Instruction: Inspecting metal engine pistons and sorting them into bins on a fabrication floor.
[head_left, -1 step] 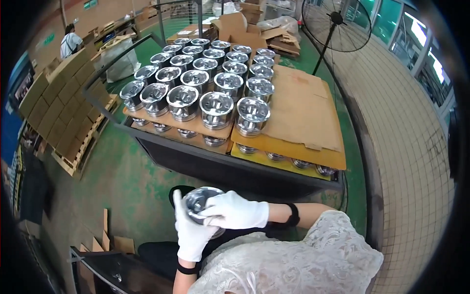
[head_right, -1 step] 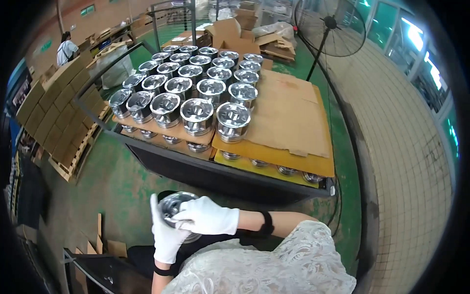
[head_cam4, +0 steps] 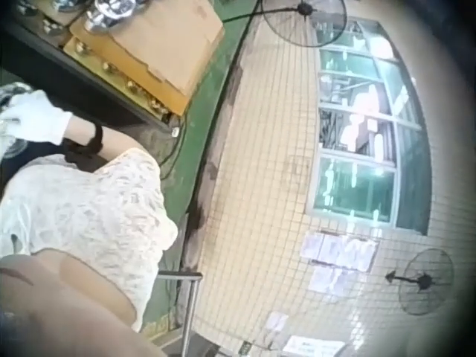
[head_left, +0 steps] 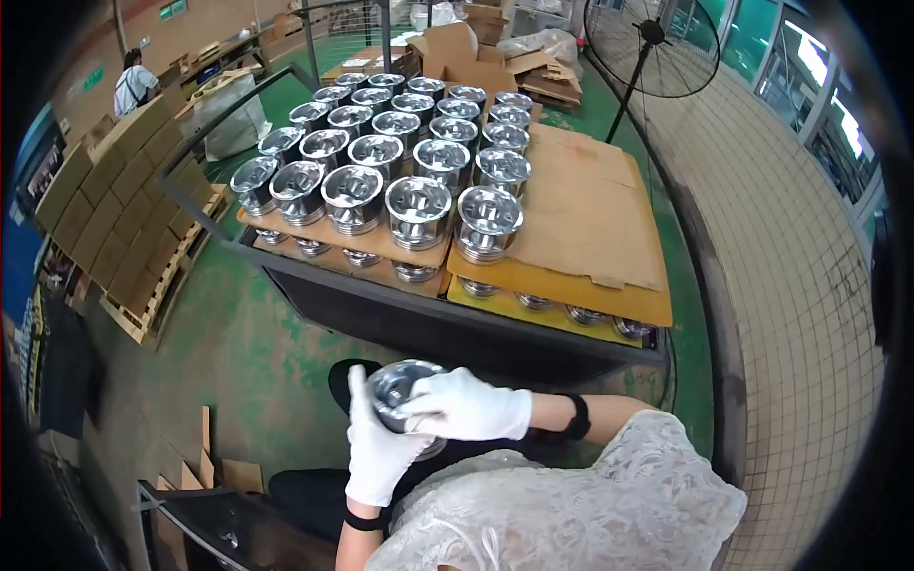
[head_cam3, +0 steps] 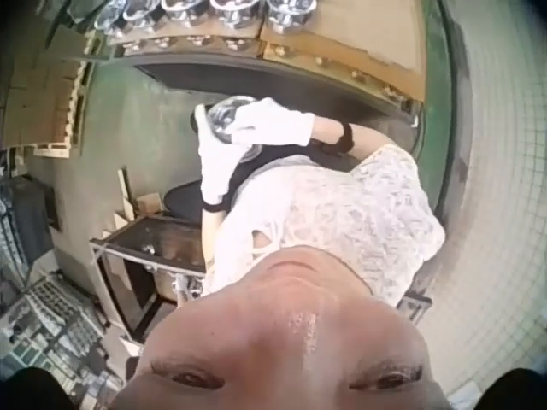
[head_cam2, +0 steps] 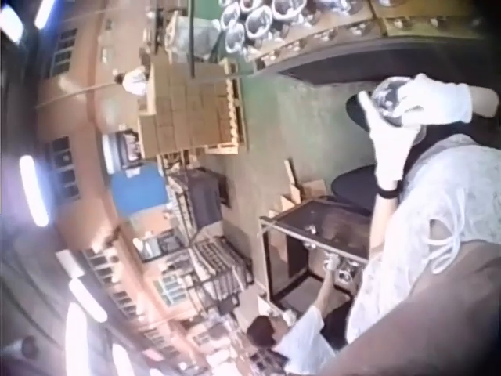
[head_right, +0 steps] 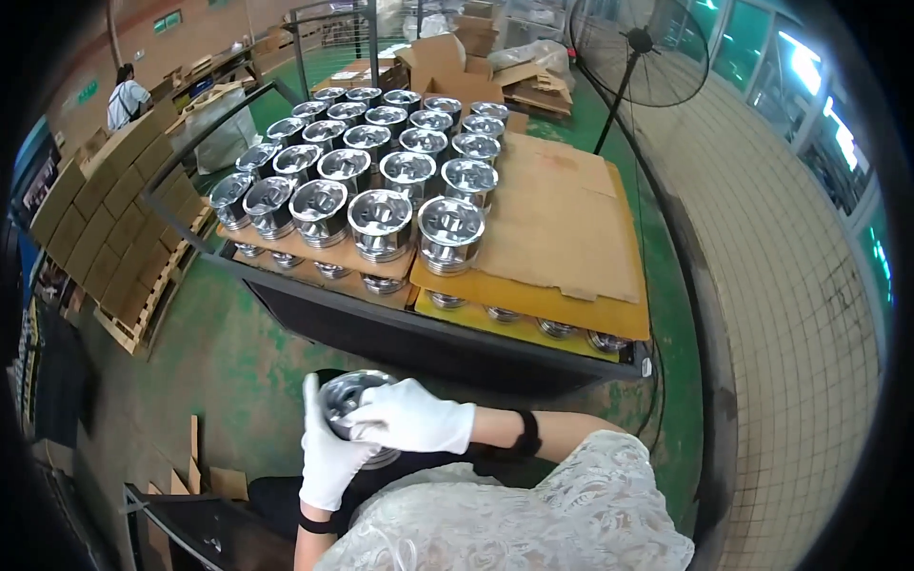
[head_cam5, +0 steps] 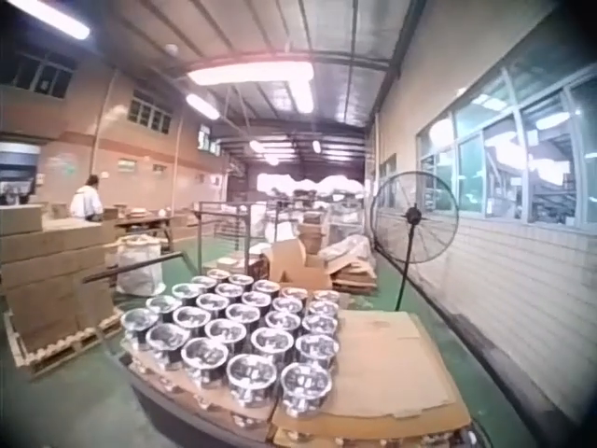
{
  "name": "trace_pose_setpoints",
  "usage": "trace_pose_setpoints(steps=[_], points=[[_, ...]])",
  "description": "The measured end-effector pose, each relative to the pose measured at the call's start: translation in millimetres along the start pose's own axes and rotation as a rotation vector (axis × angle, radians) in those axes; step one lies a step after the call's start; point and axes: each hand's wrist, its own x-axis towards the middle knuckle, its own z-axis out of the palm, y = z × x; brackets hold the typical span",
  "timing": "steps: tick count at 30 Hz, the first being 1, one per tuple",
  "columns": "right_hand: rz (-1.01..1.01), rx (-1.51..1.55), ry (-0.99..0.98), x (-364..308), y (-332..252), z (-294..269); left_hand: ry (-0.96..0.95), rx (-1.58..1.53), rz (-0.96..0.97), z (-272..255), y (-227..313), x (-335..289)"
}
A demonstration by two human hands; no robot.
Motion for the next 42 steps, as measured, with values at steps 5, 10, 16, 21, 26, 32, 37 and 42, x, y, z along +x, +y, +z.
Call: trace_pose_setpoints(steps=[5, 10, 16, 21, 26, 32, 37, 42], points=[[0.46, 0.174, 0.282, -61, 28, -59, 0.02, 0.148, 0.042, -13, 3, -1], [0.655, -0.318, 0.556, -71, 35, -143, 0.241, 0.127, -0.249, -43, -41, -16], [0.573, -0.772, 0.57, -76, 139, -191, 0.29, -0.041, -0.255, -50, -67, -6], [0.543, -0.877, 0.498, -67, 157, -180, 0.255, 0.084, -0.262, -38, -71, 2], [0.238, -1.127, 0.601, -37, 113, -187, 0.199, 0.251, -0.176, -27, -68, 5], [0.057, -0.895, 0.434, 24, 123, -156, 0.196, 0.302, -0.185, -25, -65, 12], [0.245, -0.881, 0.246, 31, 156, -149, 0.24, 0.256, -0.182, -29, -77, 6], [0.236, -0.857, 0.23, 30, 138, -150, 0.252, 0.274, -0.224, -33, -91, -4]])
